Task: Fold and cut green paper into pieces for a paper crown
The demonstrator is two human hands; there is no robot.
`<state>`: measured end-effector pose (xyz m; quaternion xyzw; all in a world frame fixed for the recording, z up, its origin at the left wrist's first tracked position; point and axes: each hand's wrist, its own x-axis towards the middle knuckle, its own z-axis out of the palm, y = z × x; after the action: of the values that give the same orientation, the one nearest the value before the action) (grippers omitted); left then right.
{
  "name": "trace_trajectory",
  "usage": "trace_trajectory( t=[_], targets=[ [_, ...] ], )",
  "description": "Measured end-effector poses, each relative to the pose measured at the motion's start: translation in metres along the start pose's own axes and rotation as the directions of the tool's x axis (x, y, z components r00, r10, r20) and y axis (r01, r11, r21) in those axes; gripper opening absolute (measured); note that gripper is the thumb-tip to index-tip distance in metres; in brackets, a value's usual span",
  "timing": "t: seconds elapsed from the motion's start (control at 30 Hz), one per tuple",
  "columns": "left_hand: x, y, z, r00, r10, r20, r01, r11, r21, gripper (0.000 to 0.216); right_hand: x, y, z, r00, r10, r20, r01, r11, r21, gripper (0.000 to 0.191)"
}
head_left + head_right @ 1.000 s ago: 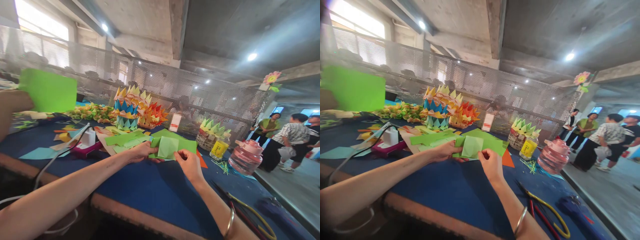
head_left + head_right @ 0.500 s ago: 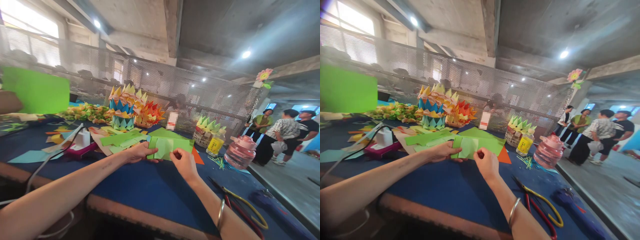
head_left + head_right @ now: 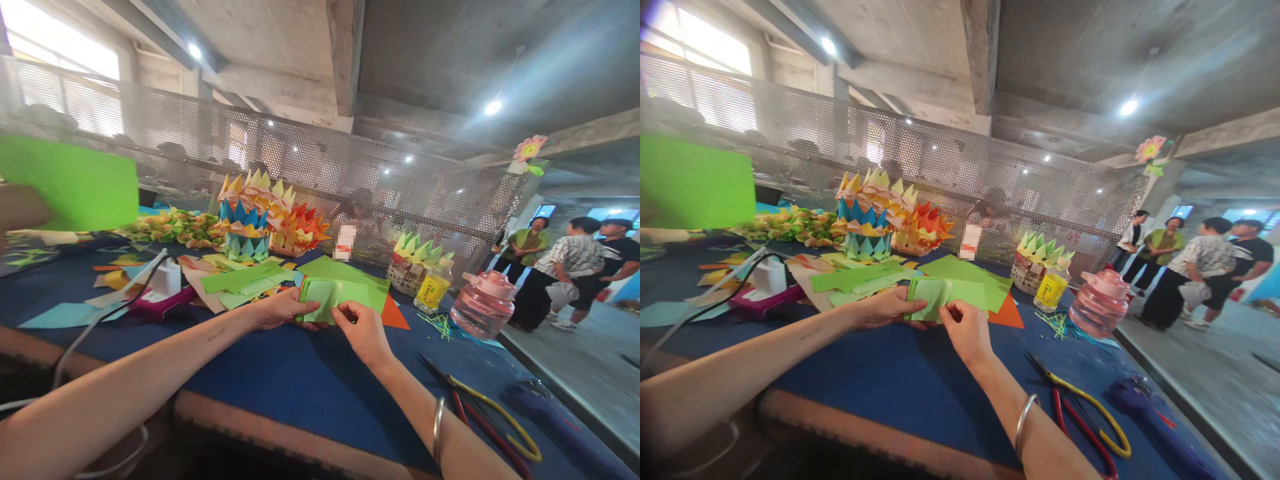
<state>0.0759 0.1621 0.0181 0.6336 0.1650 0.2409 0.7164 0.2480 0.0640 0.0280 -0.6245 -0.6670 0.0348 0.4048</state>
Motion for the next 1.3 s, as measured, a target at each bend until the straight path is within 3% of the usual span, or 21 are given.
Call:
trace_trajectory(
  t=[0.13, 0.23, 0.3, 0.37, 0.43, 0.57, 1.03, 1.3],
  targets=[
    [0.003, -0.003, -0.002, 0.998, 0.040, -0.047, -0.038, 0.999, 0.034, 0.055, 0.005, 0.004, -0.007, 0.991, -0.031, -0.132, 0.022, 0.997, -0.067, 0.021],
    [0.005, -0.005, -0.005, 0.995, 0.066, -0.072, -0.061, 0.996, 0.070, 0.054, 0.013, 0.012, -0.022, 0.959, -0.066, -0.277, 0.026, 0.989, -0.147, 0.061],
    [0.006, -0.006, -0.006, 0.994, 0.078, -0.075, -0.071, 0.993, 0.093, 0.053, 0.017, 0.018, -0.032, 0.935, -0.151, -0.322, 0.064, 0.962, -0.264, 0.076],
    [0.006, -0.006, -0.006, 0.993, 0.090, -0.072, -0.081, 0.990, 0.116, 0.051, 0.019, 0.021, -0.040, 0.915, -0.288, -0.283, 0.156, 0.898, -0.412, 0.069],
    [0.005, -0.006, -0.006, 0.992, 0.103, -0.067, -0.093, 0.986, 0.136, 0.051, 0.018, 0.022, -0.043, 0.904, -0.391, -0.173, 0.263, 0.828, -0.496, 0.047],
    [0.003, -0.006, -0.005, 0.989, 0.134, -0.064, -0.120, 0.976, 0.183, 0.051, 0.014, 0.018, -0.039, 0.898, -0.440, -0.007, 0.375, 0.773, -0.512, 0.019],
    [0.011, -0.006, -0.013, 0.974, 0.212, -0.080, -0.184, 0.947, 0.264, 0.036, 0.011, 0.006, -0.042, 0.898, -0.402, 0.179, 0.422, 0.669, -0.612, 0.020],
    [0.013, -0.011, -0.014, 0.972, 0.224, -0.077, -0.195, 0.941, 0.276, 0.040, 0.009, 0.001, -0.037, 0.912, -0.381, 0.153, 0.383, 0.655, -0.652, 0.024]
  ],
)
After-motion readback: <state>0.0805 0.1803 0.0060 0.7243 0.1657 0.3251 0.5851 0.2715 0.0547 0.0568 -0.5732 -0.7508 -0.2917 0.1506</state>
